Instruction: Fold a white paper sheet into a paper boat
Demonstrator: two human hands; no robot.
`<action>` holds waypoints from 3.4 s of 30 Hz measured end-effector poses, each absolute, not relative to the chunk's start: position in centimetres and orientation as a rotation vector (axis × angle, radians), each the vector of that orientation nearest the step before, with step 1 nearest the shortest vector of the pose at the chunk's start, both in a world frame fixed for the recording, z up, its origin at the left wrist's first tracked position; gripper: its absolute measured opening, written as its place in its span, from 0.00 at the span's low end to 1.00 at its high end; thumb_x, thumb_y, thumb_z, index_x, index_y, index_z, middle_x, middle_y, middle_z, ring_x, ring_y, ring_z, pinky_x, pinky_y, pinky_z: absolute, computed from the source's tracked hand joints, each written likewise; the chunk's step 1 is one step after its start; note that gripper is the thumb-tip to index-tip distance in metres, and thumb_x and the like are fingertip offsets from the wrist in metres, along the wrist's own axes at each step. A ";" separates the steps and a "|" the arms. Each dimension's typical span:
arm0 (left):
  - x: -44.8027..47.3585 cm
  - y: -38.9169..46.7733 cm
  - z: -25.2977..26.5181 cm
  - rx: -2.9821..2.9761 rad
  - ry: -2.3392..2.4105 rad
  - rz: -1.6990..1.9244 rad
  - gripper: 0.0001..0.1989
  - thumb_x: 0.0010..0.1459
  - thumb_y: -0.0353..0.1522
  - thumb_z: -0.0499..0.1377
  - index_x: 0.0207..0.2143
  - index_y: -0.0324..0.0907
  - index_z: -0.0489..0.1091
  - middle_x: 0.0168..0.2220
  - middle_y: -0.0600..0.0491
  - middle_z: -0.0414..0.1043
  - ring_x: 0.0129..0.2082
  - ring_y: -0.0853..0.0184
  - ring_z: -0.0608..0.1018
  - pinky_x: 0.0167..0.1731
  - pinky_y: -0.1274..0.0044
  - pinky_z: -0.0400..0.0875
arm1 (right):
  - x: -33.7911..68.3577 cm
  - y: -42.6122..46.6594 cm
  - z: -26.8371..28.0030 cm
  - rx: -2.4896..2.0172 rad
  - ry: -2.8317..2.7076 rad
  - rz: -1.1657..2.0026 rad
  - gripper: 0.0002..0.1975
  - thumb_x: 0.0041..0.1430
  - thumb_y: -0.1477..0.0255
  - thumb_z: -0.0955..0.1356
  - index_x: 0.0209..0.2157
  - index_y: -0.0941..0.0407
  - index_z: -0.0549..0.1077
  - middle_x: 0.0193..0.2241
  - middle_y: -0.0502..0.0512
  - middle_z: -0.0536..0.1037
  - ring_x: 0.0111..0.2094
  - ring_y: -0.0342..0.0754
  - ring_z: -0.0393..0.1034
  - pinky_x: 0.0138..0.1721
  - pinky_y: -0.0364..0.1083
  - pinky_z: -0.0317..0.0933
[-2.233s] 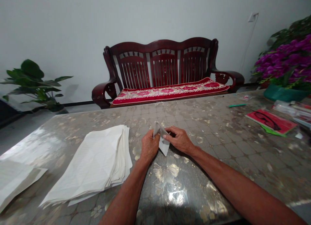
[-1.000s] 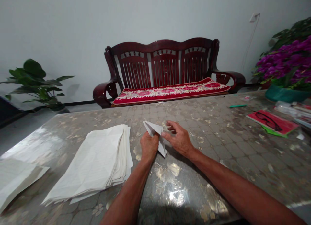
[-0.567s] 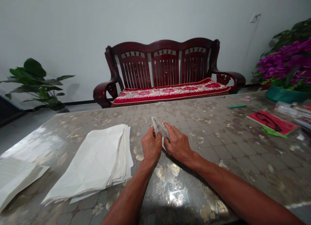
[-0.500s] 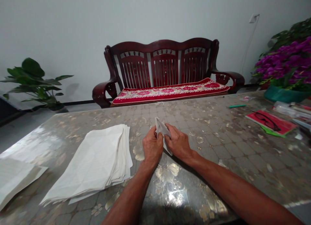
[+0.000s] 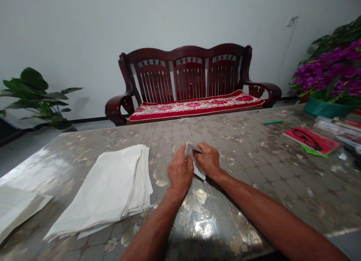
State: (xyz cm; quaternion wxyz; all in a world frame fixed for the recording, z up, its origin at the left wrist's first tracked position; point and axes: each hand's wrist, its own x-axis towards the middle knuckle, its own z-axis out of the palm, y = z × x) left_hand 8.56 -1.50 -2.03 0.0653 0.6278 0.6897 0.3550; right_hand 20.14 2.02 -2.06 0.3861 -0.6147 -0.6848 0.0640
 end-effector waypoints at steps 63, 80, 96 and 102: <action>3.2 -0.2 -3.9 2.380 1.560 0.753 0.27 0.54 0.19 0.51 0.51 0.45 0.77 0.48 0.49 0.78 0.49 0.62 0.76 0.52 0.70 0.69 | 23.7 3.2 -4.3 -1.104 -2.304 0.224 0.17 0.62 0.78 0.67 0.50 0.51 0.79 0.47 0.56 0.80 0.46 0.47 0.74 0.47 0.43 0.67; 3.7 -0.6 -3.9 2.628 1.660 0.429 0.22 0.62 0.24 0.53 0.54 0.47 0.73 0.51 0.48 0.74 0.49 0.57 0.72 0.48 0.67 0.68 | 25.1 2.2 -3.5 -0.834 -2.532 0.140 0.18 0.60 0.80 0.64 0.48 0.54 0.79 0.52 0.59 0.78 0.52 0.51 0.72 0.55 0.50 0.64; 3.0 -0.8 -4.4 2.794 1.406 0.604 0.23 0.60 0.19 0.52 0.56 0.39 0.69 0.60 0.42 0.69 0.58 0.57 0.70 0.58 0.63 0.68 | 25.3 1.4 -3.1 -0.908 -2.723 0.124 0.26 0.62 0.76 0.61 0.61 0.57 0.69 0.62 0.62 0.70 0.61 0.55 0.64 0.61 0.57 0.58; 2.7 -1.6 -4.4 2.876 1.274 0.594 0.22 0.59 0.19 0.51 0.53 0.37 0.71 0.54 0.42 0.74 0.56 0.57 0.74 0.59 0.61 0.69 | 25.5 1.0 -3.2 -0.949 -2.744 0.175 0.28 0.62 0.75 0.61 0.64 0.59 0.66 0.65 0.62 0.66 0.64 0.54 0.60 0.64 0.56 0.53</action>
